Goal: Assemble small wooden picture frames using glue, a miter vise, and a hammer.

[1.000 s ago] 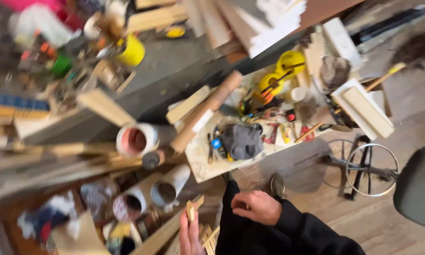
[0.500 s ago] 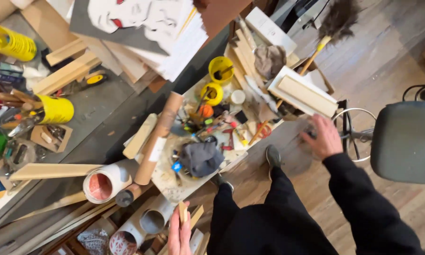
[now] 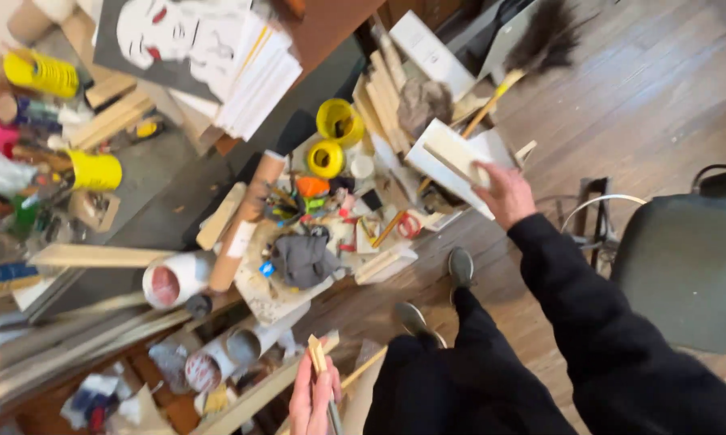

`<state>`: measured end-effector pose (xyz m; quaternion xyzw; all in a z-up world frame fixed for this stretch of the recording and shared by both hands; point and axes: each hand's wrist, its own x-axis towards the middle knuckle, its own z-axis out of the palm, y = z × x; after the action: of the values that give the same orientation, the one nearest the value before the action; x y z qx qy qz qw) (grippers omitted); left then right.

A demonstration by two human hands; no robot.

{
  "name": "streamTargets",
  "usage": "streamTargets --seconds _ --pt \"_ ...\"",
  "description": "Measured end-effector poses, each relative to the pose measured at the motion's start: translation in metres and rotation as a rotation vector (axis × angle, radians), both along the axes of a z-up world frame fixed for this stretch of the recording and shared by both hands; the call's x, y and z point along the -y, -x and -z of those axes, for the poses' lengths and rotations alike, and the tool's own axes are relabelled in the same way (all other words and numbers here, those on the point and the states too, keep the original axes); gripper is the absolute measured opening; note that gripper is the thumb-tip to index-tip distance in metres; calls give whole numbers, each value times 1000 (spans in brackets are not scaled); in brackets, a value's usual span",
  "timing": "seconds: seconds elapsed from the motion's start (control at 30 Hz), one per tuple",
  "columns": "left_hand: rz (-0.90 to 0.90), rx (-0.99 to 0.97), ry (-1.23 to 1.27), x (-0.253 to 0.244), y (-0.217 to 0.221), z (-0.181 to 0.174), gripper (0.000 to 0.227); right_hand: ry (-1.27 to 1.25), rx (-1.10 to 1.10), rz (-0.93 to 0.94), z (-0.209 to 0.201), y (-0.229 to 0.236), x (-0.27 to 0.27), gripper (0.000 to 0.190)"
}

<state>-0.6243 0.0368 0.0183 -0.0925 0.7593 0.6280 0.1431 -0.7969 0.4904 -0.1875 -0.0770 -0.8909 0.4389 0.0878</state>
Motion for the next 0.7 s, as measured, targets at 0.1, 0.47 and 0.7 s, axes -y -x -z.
streamTargets --seconds 0.1,0.47,0.7 --pt "65 -40 -169 -51 29 -19 53 827 10 29 -75 -35 -12 55" --pt "530 185 -625 -153 26 -64 26 1894 -278 -18 -183 -259 68 57" --pt "727 145 -665 -174 -53 -47 12 1925 -485 109 -210 -384 125 57"
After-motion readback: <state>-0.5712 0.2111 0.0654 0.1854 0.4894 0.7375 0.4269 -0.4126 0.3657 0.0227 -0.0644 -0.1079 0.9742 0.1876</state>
